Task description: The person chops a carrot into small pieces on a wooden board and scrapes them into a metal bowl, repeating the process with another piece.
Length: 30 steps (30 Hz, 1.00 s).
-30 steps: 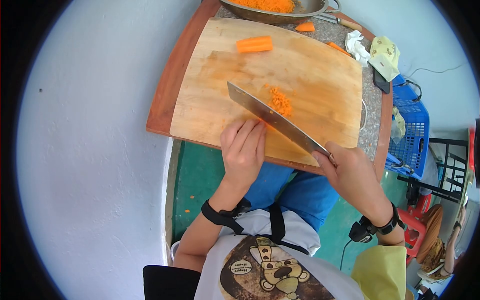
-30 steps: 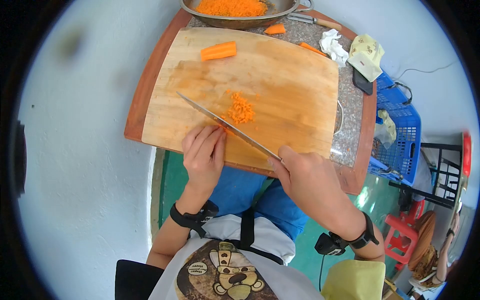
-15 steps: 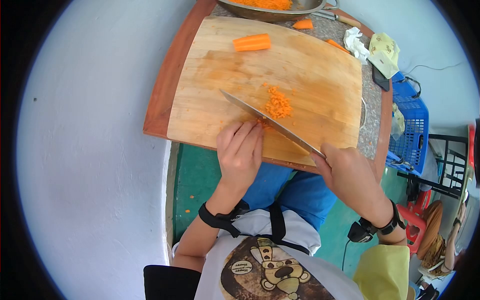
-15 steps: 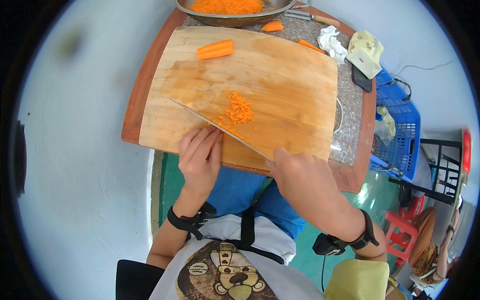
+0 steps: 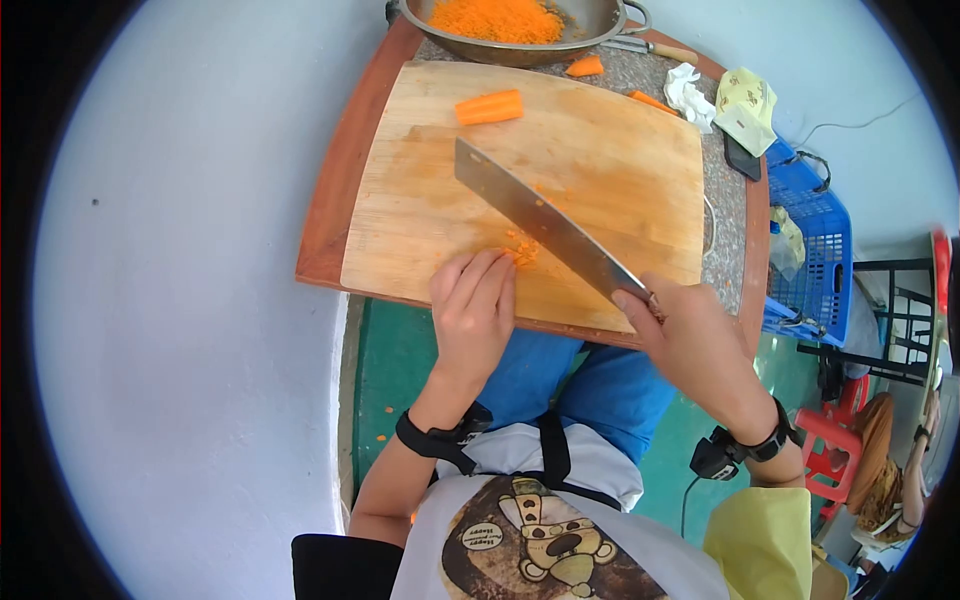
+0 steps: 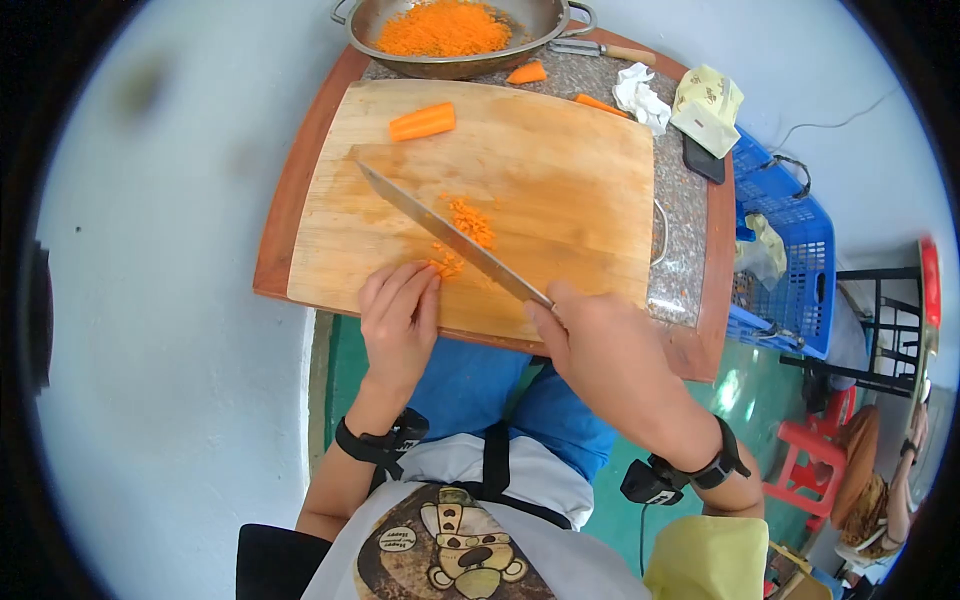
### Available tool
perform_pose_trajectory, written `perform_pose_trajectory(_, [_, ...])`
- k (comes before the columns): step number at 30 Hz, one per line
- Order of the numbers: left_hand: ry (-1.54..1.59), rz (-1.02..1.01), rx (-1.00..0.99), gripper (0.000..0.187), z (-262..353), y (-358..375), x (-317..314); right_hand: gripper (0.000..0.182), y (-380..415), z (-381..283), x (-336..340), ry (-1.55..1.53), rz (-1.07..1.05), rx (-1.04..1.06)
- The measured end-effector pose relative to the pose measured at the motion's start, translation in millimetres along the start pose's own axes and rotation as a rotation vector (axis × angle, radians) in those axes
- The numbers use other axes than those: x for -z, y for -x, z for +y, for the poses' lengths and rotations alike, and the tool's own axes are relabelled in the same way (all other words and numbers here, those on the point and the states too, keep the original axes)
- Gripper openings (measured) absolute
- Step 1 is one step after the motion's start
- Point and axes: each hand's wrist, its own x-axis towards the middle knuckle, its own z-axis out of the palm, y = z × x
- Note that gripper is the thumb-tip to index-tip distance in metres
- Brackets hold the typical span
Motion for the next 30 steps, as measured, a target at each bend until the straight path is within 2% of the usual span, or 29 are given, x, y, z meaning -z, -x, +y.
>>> perform_pose_trajectory(4, [0.082, -0.053, 0.077, 0.011, 4, -6, 7, 0.022, 5, 3, 3, 0.005, 0.037, -0.019])
perform_pose_trajectory(17, [0.208, -0.077, 0.141, 0.014, 0, -11, 12, 0.024, 24, 2, -9, 0.067, 0.084, -0.024])
perform_pose_trajectory(19, [0.131, -0.023, 0.101, 0.015, -2, -9, 14, 0.024, 26, 4, -13, 0.017, 0.078, -0.005])
perform_pose_trajectory(25, [-0.096, -0.083, 0.106, 0.020, 5, -6, 18, 0.025, 27, 2, -19, 0.039, 0.082, -0.011])
perform_pose_trajectory(30, [-0.112, -0.067, 0.080, 0.018, 3, -5, 12, 0.025, 28, -1, -24, 0.065, 0.087, 0.003])
